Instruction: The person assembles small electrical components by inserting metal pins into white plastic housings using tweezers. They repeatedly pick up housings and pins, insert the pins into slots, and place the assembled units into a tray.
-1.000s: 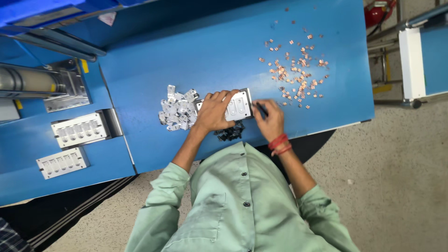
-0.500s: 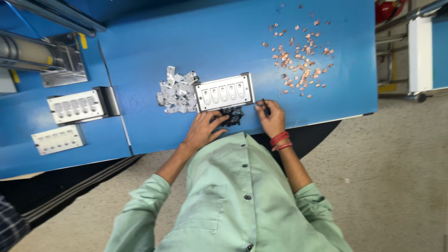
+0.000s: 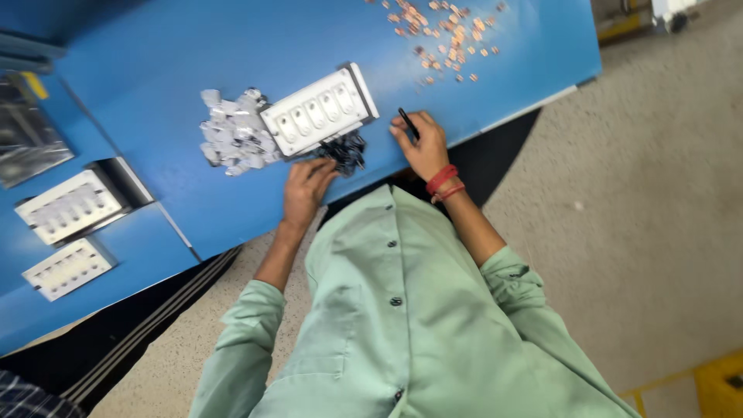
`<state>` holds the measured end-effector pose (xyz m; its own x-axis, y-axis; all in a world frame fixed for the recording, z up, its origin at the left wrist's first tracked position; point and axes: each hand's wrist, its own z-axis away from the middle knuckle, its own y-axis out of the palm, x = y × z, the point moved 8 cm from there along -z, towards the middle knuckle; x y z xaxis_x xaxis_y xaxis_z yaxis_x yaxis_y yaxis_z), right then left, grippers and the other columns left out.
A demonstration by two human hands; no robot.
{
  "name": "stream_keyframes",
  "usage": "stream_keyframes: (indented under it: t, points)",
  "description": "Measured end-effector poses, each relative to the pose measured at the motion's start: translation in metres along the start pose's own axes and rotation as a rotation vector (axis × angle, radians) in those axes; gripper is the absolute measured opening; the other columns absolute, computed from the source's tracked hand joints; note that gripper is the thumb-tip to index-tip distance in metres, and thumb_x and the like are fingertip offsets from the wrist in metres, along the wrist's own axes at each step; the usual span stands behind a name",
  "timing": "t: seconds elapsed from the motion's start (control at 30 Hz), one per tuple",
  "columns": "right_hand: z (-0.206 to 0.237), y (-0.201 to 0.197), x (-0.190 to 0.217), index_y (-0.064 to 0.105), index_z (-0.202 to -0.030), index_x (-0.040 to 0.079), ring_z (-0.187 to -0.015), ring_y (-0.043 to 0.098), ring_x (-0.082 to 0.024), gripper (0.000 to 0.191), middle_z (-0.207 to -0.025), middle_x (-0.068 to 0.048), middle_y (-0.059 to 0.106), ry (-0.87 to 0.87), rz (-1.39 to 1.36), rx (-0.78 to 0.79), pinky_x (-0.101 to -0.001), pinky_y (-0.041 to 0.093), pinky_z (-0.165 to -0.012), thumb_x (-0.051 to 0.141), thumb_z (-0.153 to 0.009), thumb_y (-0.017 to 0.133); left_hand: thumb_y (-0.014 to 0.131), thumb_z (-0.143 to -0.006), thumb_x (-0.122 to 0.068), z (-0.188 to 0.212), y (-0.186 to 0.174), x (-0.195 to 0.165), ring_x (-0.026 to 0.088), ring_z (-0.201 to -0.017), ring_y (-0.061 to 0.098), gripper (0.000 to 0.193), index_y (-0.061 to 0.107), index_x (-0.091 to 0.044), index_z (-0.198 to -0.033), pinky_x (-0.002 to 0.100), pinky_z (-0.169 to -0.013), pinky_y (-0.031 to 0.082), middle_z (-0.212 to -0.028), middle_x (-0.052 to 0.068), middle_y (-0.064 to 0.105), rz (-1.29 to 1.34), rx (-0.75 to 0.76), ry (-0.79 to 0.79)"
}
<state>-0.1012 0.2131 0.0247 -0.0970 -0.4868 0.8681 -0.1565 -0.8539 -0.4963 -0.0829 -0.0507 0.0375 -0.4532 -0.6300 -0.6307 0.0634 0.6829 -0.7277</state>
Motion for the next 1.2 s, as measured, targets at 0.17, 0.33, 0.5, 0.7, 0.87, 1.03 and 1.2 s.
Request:
stream_keyframes:
  t: [0.17, 0.33, 0.5, 0.7, 0.87, 1.03, 1.2]
  points:
    - [0.007, -0.052, -0.018, 0.065, -0.126, 0.0, -0.086, 0.064, -0.023, 0.03, -0.106, -0.012, 0.066, -0.016, 0.129, -0.256, -0.0349, 0.051, -0.072, 0.011, -0.099, 0.073, 0.088, -0.081, -0.011, -0.002, -0.007, -0.012, 0.027, -0.094, 0.064, 0.032, 0.08, -0.009, -0.112, 0.036, -0.08, 0.055, -0.111, 0.008, 0.072, 0.004, -0.054, -0.049]
    - [0.002, -0.087, -0.027, 0.067, -0.131, -0.001, -0.092, 0.064, -0.03, 0.032, -0.105, -0.018, 0.057, -0.086, 0.358, -0.257, -0.0383, 0.055, -0.084, -0.004, -0.099, 0.066, 0.08, -0.092, -0.005, 0.001, -0.014, -0.02, 0.025, -0.099, 0.066, 0.026, 0.077, -0.006, -0.118, 0.035, -0.087, 0.056, -0.111, 0.009, 0.072, 0.175, -0.172, -0.174]
    - [-0.016, -0.076, -0.03, 0.067, -0.118, 0.003, -0.093, 0.069, -0.027, 0.027, -0.104, -0.014, 0.062, -0.023, 0.332, -0.264, -0.0359, 0.058, -0.082, -0.006, -0.093, 0.071, 0.066, -0.104, -0.007, 0.01, 0.014, -0.001, 0.015, -0.1, 0.063, 0.025, 0.072, -0.004, -0.129, 0.028, -0.089, 0.055, -0.114, 0.007, 0.061, 0.621, -0.189, -0.518]
    - [-0.025, -0.035, -0.003, 0.069, -0.122, 0.004, -0.093, 0.067, -0.024, 0.027, -0.107, -0.013, 0.062, -0.13, 0.078, -0.088, -0.0327, 0.058, -0.079, -0.005, -0.096, 0.071, 0.058, -0.109, -0.016, 0.012, 0.039, 0.011, 0.01, -0.094, 0.062, 0.031, 0.067, -0.003, -0.135, 0.024, -0.084, 0.057, -0.115, 0.004, 0.056, 0.825, -0.143, -0.623]
    - [-0.023, -0.035, -0.004, 0.071, -0.116, 0.002, -0.087, 0.065, -0.021, 0.024, -0.105, -0.011, 0.062, 0.0, 0.079, -0.087, -0.0309, 0.057, -0.071, 0.004, -0.094, 0.079, 0.059, -0.106, -0.021, 0.023, 0.06, 0.022, 0.007, -0.081, 0.06, 0.032, 0.067, -0.006, -0.133, 0.023, -0.073, 0.055, -0.098, 0.001, 0.066, 0.958, -0.083, -0.774]
    - [-0.024, -0.03, 0.011, 0.075, -0.11, 0.001, -0.085, 0.067, -0.021, 0.031, -0.098, -0.009, 0.066, -0.097, 0.194, -0.067, -0.0317, 0.053, -0.068, 0.013, -0.085, 0.089, 0.06, -0.107, -0.025, 0.018, 0.078, 0.019, 0.006, -0.078, 0.06, 0.032, 0.072, -0.003, -0.127, 0.022, -0.072, 0.054, -0.092, -0.001, 0.069, 1.024, 0.023, -0.766]
    - [-0.037, -0.027, 0.029, 0.079, -0.099, 0.003, -0.084, 0.069, -0.018, 0.017, -0.099, -0.008, 0.072, -0.139, 0.255, -0.001, -0.0311, 0.053, -0.071, 0.009, -0.087, 0.089, 0.06, -0.107, -0.028, 0.007, 0.092, 0.004, 0.006, -0.082, 0.061, 0.033, 0.074, -0.002, -0.121, 0.022, -0.075, 0.053, -0.091, -0.001, 0.069, 1.161, 0.113, -0.738]
